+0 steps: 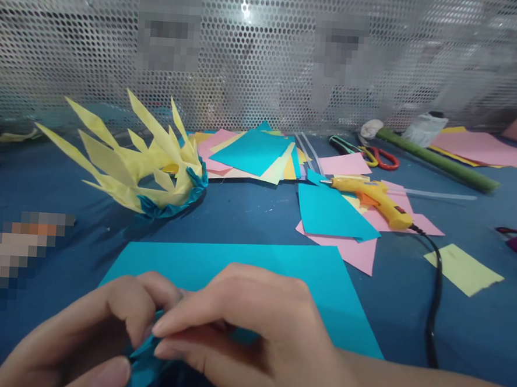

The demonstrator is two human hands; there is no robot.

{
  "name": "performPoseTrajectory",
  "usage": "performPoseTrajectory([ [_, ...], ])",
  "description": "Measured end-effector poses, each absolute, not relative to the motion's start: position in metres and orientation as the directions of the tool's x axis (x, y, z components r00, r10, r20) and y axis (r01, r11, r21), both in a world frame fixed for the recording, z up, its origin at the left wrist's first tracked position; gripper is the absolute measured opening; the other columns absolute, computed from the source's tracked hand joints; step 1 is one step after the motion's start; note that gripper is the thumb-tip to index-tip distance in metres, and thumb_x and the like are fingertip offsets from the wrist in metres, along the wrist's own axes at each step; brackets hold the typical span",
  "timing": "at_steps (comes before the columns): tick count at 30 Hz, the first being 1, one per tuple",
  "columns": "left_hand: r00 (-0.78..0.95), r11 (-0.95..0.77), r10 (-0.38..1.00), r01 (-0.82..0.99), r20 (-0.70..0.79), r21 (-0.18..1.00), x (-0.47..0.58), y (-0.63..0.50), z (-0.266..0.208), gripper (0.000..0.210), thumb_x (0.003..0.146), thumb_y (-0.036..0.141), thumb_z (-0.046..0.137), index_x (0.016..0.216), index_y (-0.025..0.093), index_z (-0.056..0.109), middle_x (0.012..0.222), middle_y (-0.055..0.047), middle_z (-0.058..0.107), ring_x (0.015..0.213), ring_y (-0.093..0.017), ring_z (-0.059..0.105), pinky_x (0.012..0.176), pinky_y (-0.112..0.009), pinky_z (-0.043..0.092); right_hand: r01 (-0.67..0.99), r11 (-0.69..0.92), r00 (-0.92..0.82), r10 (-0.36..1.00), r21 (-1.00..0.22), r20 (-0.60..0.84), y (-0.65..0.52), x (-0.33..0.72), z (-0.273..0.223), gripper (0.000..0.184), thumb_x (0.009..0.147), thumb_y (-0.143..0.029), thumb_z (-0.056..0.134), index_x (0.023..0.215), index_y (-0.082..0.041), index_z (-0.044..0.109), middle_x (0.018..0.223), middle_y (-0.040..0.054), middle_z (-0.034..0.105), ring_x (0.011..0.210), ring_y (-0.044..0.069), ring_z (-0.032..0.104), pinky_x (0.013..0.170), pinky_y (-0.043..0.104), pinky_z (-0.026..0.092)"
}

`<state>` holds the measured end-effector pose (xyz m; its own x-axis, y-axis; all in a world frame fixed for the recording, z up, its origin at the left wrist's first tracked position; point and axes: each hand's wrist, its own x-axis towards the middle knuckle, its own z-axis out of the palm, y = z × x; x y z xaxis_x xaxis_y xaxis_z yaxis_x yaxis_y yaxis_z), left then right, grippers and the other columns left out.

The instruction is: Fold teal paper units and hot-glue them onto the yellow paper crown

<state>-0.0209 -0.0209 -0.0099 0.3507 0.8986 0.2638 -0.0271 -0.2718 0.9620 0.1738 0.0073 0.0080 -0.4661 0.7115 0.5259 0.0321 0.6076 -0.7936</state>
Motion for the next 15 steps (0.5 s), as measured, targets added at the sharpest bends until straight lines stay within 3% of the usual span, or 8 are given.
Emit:
performPoseTrajectory([
  [5,0.366,-0.348,0.865,-0.057,0.344,0.936,-0.031,-0.016,-0.018,0.020,0.086,0.046,0.059,0.089,0.026,0.060,0.087,-0.003,0.063,0.077,-0.018,0.064,0.061,-0.027,0.055,0.044,0.644,-0.505,0.674,-0.764,0.539,0.008,0.176,0.012,0.017,0.081,-0.007,0.069,0.094,-0.017,0.072,0.080,0.0021,0.072,0.072,0.007,0.068,0.066,0.010,0.054],
  [9,0.347,-0.399,0.854,-0.041,0.387,0.916,-0.030,-0.019,-0.021,0.017,0.088,0.043,0.058,0.096,0.028,0.058,0.090,-0.003,0.060,0.082,-0.019,0.063,0.069,-0.030,0.055,0.058,0.660,-0.486,0.674,-0.749,0.556,0.008,0.179,0.015,0.016,0.076,-0.004,0.072,0.090,-0.012,0.074,0.078,0.0035,0.073,0.073,0.008,0.069,0.070,0.007,0.053],
  [15,0.333,-0.455,0.850,0.072,0.408,0.888,-0.026,-0.025,-0.019,0.018,0.087,0.042,0.060,0.102,0.030,0.057,0.092,0.000,0.063,0.081,-0.016,0.064,0.064,-0.021,0.053,0.086,0.683,-0.424,0.684,-0.725,0.594,0.009,0.179,0.018,0.010,0.073,-0.005,0.076,0.081,-0.011,0.074,0.077,0.0036,0.074,0.072,0.007,0.070,0.072,0.005,0.053],
])
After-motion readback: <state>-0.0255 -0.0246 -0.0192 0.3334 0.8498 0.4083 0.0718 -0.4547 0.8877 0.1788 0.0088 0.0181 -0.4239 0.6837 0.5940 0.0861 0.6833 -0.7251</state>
